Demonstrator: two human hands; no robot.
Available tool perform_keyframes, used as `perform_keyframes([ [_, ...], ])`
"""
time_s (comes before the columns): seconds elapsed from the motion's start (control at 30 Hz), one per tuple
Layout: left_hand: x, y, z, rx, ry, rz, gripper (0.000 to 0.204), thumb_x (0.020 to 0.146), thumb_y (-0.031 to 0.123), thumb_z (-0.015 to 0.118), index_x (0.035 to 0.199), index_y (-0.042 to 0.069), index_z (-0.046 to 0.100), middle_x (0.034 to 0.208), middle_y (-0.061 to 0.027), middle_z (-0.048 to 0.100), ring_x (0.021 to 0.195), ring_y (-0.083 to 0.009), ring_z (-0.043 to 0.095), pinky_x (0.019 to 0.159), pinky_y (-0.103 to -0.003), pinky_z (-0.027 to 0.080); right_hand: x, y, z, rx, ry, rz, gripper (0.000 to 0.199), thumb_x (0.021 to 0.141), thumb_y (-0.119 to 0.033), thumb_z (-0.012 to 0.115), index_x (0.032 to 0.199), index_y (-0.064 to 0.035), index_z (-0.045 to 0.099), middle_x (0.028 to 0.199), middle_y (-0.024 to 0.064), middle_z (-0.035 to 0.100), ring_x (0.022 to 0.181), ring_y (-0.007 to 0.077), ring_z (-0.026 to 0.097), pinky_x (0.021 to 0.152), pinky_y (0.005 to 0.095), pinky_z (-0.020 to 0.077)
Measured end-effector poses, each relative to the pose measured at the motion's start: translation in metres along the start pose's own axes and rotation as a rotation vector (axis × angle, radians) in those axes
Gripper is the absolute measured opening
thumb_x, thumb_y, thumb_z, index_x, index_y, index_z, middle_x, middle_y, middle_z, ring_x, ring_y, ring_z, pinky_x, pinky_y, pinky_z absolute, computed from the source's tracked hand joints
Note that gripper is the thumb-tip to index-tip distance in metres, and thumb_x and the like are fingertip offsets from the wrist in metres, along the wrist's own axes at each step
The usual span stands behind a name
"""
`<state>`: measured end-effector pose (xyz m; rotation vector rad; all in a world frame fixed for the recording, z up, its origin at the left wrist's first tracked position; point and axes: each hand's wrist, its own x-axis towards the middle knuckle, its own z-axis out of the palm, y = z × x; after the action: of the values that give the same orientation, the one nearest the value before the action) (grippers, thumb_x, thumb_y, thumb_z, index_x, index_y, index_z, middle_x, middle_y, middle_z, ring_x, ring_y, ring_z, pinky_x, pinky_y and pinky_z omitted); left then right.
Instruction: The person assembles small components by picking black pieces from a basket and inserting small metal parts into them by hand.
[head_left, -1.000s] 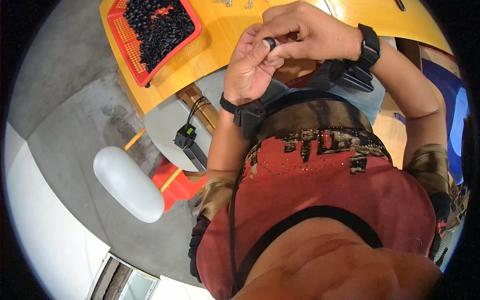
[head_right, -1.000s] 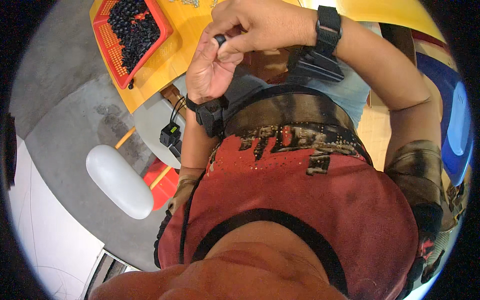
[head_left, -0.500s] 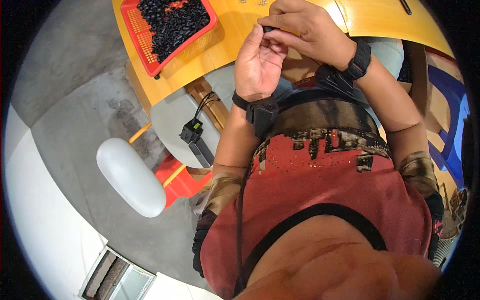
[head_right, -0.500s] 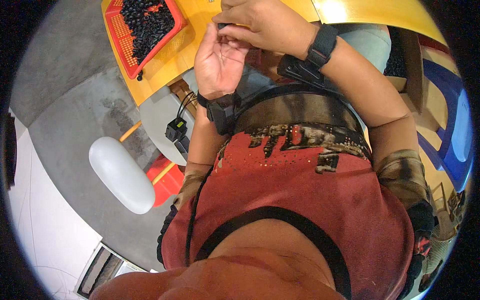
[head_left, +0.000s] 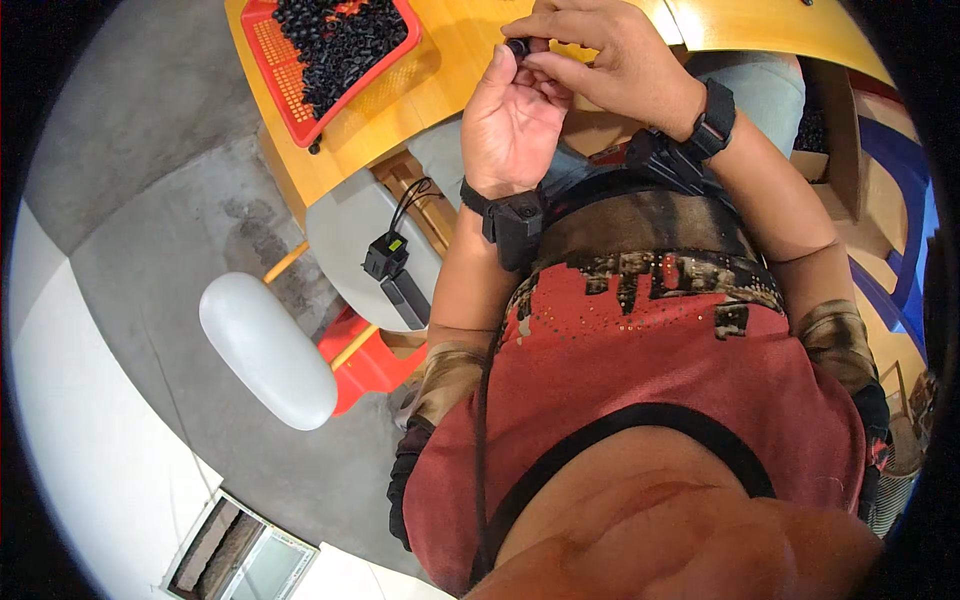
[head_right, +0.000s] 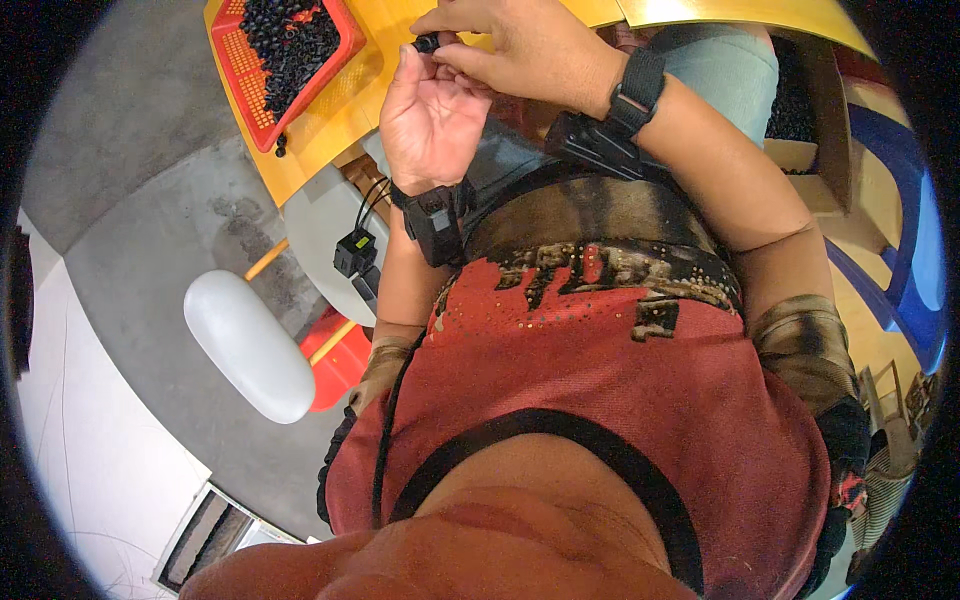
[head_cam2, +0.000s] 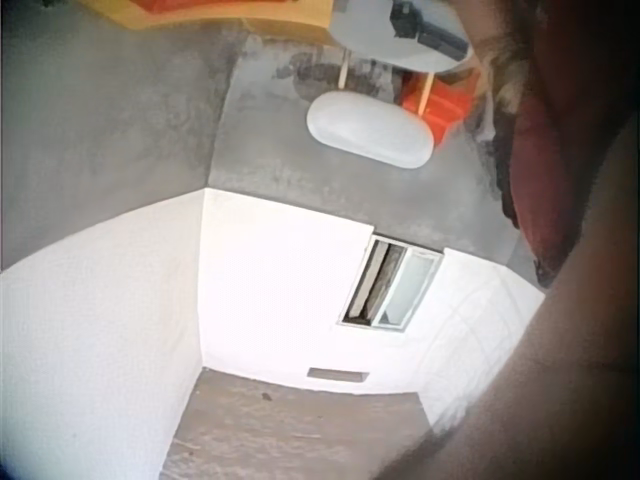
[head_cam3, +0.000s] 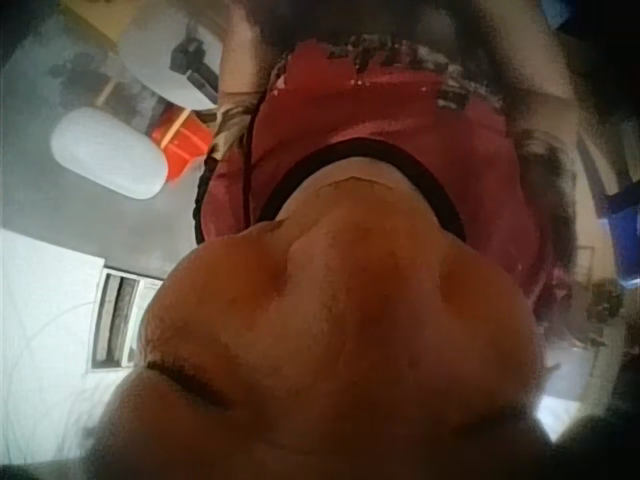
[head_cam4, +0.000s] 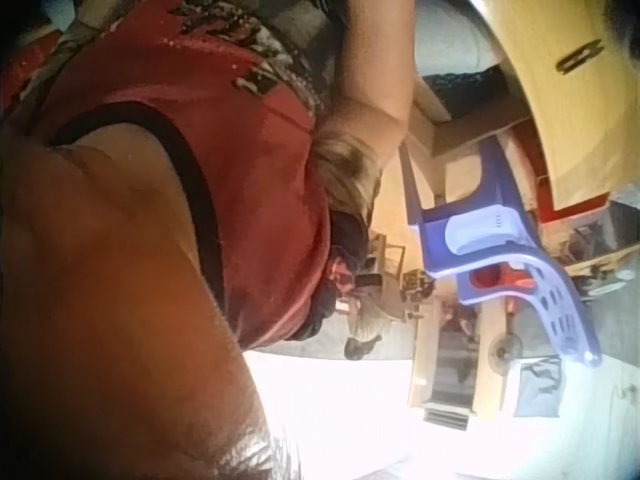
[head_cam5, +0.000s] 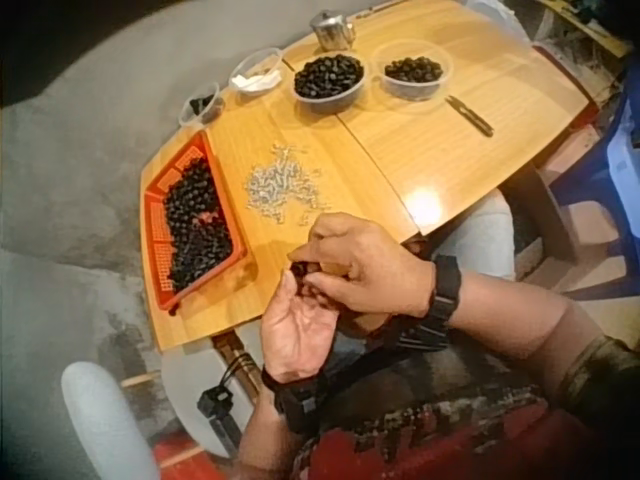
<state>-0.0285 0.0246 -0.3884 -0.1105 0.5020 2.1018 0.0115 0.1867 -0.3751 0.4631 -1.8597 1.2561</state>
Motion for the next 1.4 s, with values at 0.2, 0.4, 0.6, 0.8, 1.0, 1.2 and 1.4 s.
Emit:
perform_keyframes([
  [0.2,0.002,-0.004,0.004,0.018,0.015,-0.052,0.031,0.101,0.030,0.056,0.121,0.006,0.058,0.120,-0.0060,0.063,0.113,-0.0183,0.056,0.100,-0.039,0.044,-0.011,0.008,-0.003,-0.014,-0.007,0.030,0.027,0.080,-0.006,0.073,0.105,0.0027,0.068,0.087,0.0155,0.057,0.083,0.0319,0.059,0.071,0.0378,0.0492],
  [0.4,0.003,0.005,0.005,0.278,0.069,-0.025,0.029,0.101,0.026,0.057,0.121,0.005,0.058,0.114,-0.0078,0.064,0.107,-0.0194,0.059,0.095,-0.038,0.047,-0.014,0.015,-0.011,0.008,-0.074,0.023,0.026,0.079,-0.005,0.073,0.103,0.0026,0.068,0.087,0.0151,0.057,0.082,0.0311,0.059,0.070,0.0372,0.0490],
  [0.6,0.003,0.014,0.006,0.347,0.057,-0.111,0.027,0.099,0.021,0.059,0.120,0.005,0.058,0.113,-0.0088,0.065,0.102,-0.0204,0.061,0.089,-0.038,0.050,-0.014,0.023,-0.019,-0.048,-0.155,-0.086,0.024,0.079,-0.006,0.073,0.101,0.0028,0.067,0.087,0.0153,0.057,0.082,0.0320,0.060,0.071,0.0371,0.0496],
  [0.8,0.003,0.018,0.005,0.349,0.067,-0.156,0.024,0.099,0.020,0.059,0.119,0.007,0.059,0.113,-0.0086,0.065,0.101,-0.0215,0.061,0.087,-0.040,0.052,0.003,0.015,-0.028,-0.133,-0.320,-0.114,0.025,0.080,-0.007,0.072,0.101,0.0036,0.067,0.085,0.0155,0.055,0.082,0.0313,0.059,0.073,0.0364,0.0495],
  [1.0,0.006,0.018,-0.003,0.299,0.028,-0.186,0.025,0.098,0.020,0.062,0.119,0.006,0.059,0.113,-0.0101,0.064,0.101,-0.0219,0.061,0.088,-0.040,0.052,0.021,0.000,-0.042,-0.096,-0.664,0.263,0.024,0.081,-0.007,0.071,0.102,0.0037,0.067,0.086,0.0154,0.056,0.084,0.0307,0.059,0.074,0.0369,0.0487],
  [1.2,0.007,0.010,0.002,0.234,-0.033,-0.043,0.031,0.098,0.021,0.063,0.120,0.000,0.058,0.113,-0.0109,0.065,0.102,-0.0202,0.061,0.090,-0.038,0.052,0.013,-0.009,-0.037,-0.002,-0.331,0.350,0.036,0.084,-0.011,0.073,0.117,0.0005,0.065,0.093,0.0148,0.059,0.089,0.0288,0.058,0.078,0.0358,0.0481],
  [1.4,0.002,0.008,0.014,0.203,-0.218,0.018,0.039,0.098,0.020,0.062,0.128,-0.003,0.056,0.116,-0.0105,0.064,0.111,-0.0195,0.060,0.100,-0.037,0.048,-0.001,-0.018,-0.022,0.272,-0.115,0.587,0.050,0.085,-0.022,0.075,0.130,-0.0032,0.061,0.108,0.0095,0.065,0.101,0.0178,0.062,0.089,0.0314,0.0489],
])
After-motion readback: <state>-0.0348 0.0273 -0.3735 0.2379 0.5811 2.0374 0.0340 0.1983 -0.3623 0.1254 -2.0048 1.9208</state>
